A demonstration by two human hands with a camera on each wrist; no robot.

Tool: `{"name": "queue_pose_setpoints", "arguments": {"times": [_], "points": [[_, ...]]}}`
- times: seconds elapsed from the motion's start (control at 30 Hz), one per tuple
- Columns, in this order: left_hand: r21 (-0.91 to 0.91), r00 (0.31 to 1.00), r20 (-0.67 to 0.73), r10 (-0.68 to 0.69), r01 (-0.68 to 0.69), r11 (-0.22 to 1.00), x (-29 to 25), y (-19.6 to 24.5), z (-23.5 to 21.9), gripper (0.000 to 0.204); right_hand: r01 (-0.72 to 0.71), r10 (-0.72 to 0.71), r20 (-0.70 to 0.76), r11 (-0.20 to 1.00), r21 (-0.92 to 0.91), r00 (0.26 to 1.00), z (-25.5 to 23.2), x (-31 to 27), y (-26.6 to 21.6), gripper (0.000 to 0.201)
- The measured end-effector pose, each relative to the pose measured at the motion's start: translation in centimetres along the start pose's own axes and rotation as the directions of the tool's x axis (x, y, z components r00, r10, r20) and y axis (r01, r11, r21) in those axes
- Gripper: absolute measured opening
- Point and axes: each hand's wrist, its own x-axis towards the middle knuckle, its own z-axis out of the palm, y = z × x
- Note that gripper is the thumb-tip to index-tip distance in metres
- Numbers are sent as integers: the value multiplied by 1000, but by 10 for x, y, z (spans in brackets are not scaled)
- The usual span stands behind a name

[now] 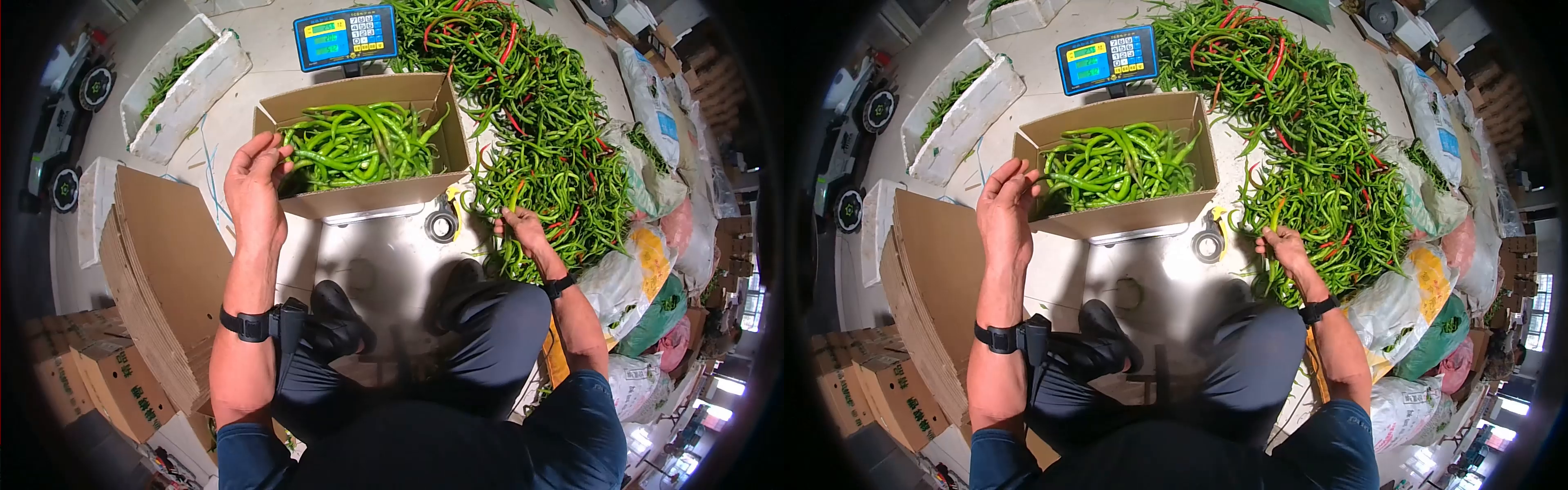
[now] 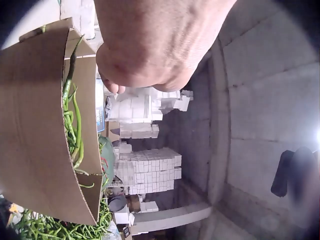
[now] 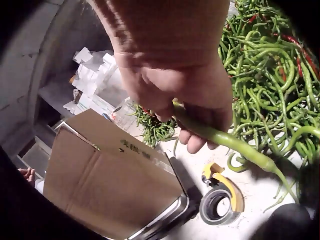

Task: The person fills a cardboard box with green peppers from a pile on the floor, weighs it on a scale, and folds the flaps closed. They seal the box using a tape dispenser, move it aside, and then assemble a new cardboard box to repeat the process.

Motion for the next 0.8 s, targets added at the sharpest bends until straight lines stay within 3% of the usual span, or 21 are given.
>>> {"name": "queue_pose_setpoints", "arguments": {"times": [0.13,0.27,0.37,0.47,0.6,0.67,0.73,0.8], "points": [[29,1000,-25,10,-9,1000,5,-3,-8,33,-18,29,-72,990,143,997,-20,0,15,24],[49,1000,-15,-1,2,999,11,-11,-12,33,63,-77,38,955,290,996,-23,-9,11,13],[73,1000,11,-16,15,997,6,-10,-6,33,95,-156,146,930,355,977,-24,-14,6,20],[66,1000,5,-20,20,998,4,-12,-5,30,82,-159,146,898,432,976,-22,-29,-1,21],[101,999,50,-19,14,995,5,-16,-5,32,107,-192,165,900,423,967,-25,-36,0,23],[88,998,53,-24,19,996,3,-16,-2,27,124,-192,125,901,416,973,-24,-43,-3,23],[93,998,63,-24,18,996,2,-17,2,27,170,-185,29,945,281,982,-21,-48,-7,22],[94,997,71,-24,17,995,-2,-18,6,26,208,-215,-10,932,295,977,-17,-51,-9,21]]}}
